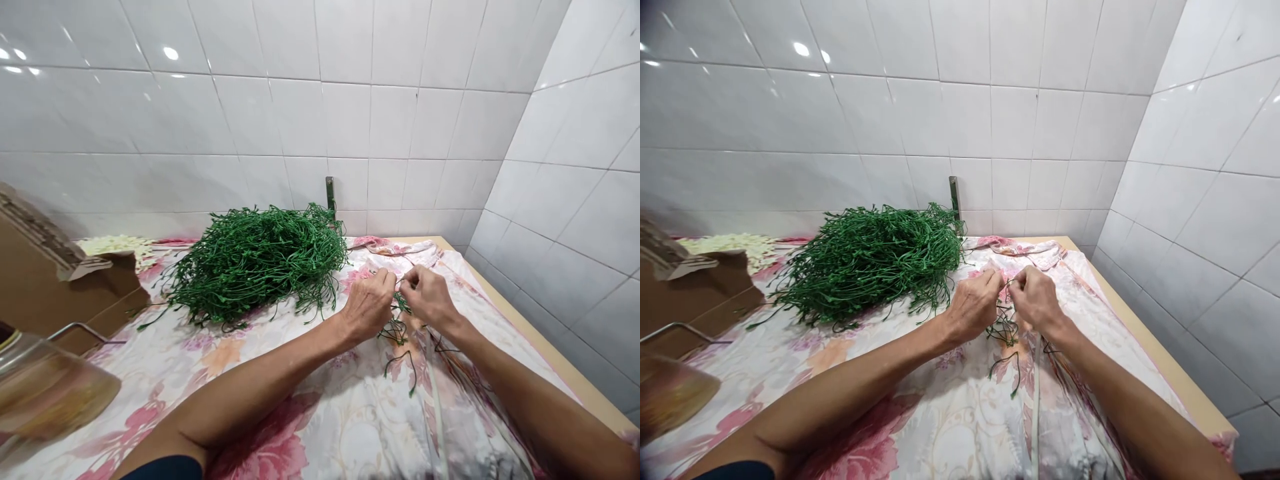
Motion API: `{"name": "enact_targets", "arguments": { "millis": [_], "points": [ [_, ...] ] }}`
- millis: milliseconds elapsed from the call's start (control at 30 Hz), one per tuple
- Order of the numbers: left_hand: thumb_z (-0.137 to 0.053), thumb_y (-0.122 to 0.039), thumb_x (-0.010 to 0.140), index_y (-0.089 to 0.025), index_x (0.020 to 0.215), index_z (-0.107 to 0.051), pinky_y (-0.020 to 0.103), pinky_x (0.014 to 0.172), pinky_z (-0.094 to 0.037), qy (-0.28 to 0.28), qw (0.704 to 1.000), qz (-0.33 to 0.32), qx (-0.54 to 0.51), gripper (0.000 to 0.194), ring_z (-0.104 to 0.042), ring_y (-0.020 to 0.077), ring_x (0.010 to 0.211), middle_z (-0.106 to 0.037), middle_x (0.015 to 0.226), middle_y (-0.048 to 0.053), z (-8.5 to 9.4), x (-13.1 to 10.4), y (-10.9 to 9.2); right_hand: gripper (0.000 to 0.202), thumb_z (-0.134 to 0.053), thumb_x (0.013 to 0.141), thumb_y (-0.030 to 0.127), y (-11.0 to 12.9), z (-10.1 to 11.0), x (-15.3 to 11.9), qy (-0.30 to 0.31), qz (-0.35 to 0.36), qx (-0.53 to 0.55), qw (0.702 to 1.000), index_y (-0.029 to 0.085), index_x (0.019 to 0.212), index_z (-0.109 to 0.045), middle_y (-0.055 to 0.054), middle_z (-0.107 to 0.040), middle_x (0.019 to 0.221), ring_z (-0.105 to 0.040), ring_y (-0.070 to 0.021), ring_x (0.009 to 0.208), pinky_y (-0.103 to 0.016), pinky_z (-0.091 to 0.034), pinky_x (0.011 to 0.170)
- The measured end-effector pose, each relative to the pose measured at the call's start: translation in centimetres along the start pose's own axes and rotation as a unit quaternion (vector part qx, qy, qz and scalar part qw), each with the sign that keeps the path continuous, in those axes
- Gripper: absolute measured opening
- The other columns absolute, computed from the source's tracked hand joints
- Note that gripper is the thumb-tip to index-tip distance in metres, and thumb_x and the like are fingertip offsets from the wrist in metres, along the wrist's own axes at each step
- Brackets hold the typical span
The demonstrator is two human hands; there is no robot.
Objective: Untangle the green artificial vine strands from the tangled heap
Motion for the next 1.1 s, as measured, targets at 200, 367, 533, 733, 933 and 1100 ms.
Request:
{"name": "enact_targets", "arguments": {
  "millis": [200,367,533,733,933,1100],
  "points": [
    [-0.060,-0.026,0.092,-0.013,0.087,-0.071,0.027,0.065,-0.043,-0.020,0.921,0.086,-0.379,0.018,-0.059,0.0143,0.071,-0.070,0.081,0.005,1.5,1.4,2.8,0.009,-0.062,0.081,0.027,-1.0,3.3,1.0,-0.075,0.045,0.011,0.996,0.020,0.077,-0.067,-0.002,-0.073,0.077,-0.059,-0.0145,0.059,-0.028,-0.045,0.063],
    [-0.074,-0.033,0.079,-0.011,0.082,-0.072,0.025,0.064,-0.041,0.011,0.807,0.165,-0.567,0.023,-0.055,0.0109,0.068,-0.067,0.076,0.003,0.3,2.4,5.3,0.007,-0.060,0.084,0.023,-0.6,3.0,0.5,-0.083,0.136,-0.002,0.987,0.019,0.085,-0.067,-0.003,-0.072,0.080,-0.062,-0.0156,0.062,-0.029,-0.048,0.065],
    [-0.078,-0.035,0.075,-0.011,0.083,-0.071,0.024,0.061,-0.038,0.061,0.769,0.171,-0.613,0.027,-0.055,0.0100,0.066,-0.068,0.076,0.004,-0.9,2.3,5.3,0.016,-0.057,0.087,0.018,-0.8,1.6,0.5,-0.007,0.195,-0.045,0.980,0.019,0.096,-0.072,-0.007,-0.076,0.099,-0.070,-0.0228,0.088,-0.035,-0.053,0.080],
    [-0.080,-0.038,0.074,-0.011,0.082,-0.072,0.023,0.061,-0.036,0.084,0.760,0.152,-0.626,0.030,-0.053,0.0090,0.065,-0.066,0.074,0.003,-1.0,2.3,4.6,0.019,-0.057,0.095,0.028,1.0,2.7,-0.2,-0.053,0.190,0.045,0.979,0.021,0.099,-0.074,-0.008,-0.076,0.106,-0.069,-0.0240,0.100,-0.036,-0.057,0.081],
    [-0.081,-0.043,0.074,-0.009,0.085,-0.073,0.023,0.058,-0.034,0.082,0.768,0.151,-0.617,0.036,-0.051,0.0087,0.062,-0.065,0.073,0.003,-0.9,2.2,4.4,0.026,-0.063,0.093,0.040,1.7,0.9,-0.9,0.105,0.118,0.159,0.975,0.020,0.105,-0.074,-0.008,-0.078,0.106,-0.072,-0.0238,0.096,-0.038,-0.058,0.084],
    [-0.076,-0.034,0.077,-0.009,0.085,-0.072,0.023,0.063,-0.039,0.069,0.783,0.136,-0.603,0.026,-0.055,0.0097,0.067,-0.068,0.077,0.004,-0.6,2.3,4.0,0.029,-0.070,0.088,0.044,1.0,0.2,-0.7,0.150,0.067,0.251,0.954,0.018,0.101,-0.073,-0.008,-0.078,0.097,-0.073,-0.0220,0.088,-0.035,-0.058,0.081]
  ]
}}
Point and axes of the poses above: each hand's wrist, its own x-axis towards the middle knuckle, its own z-axis out of the back of the hand, y = z × x, the point moved 5 cm from there along x, towards the middle knuckle
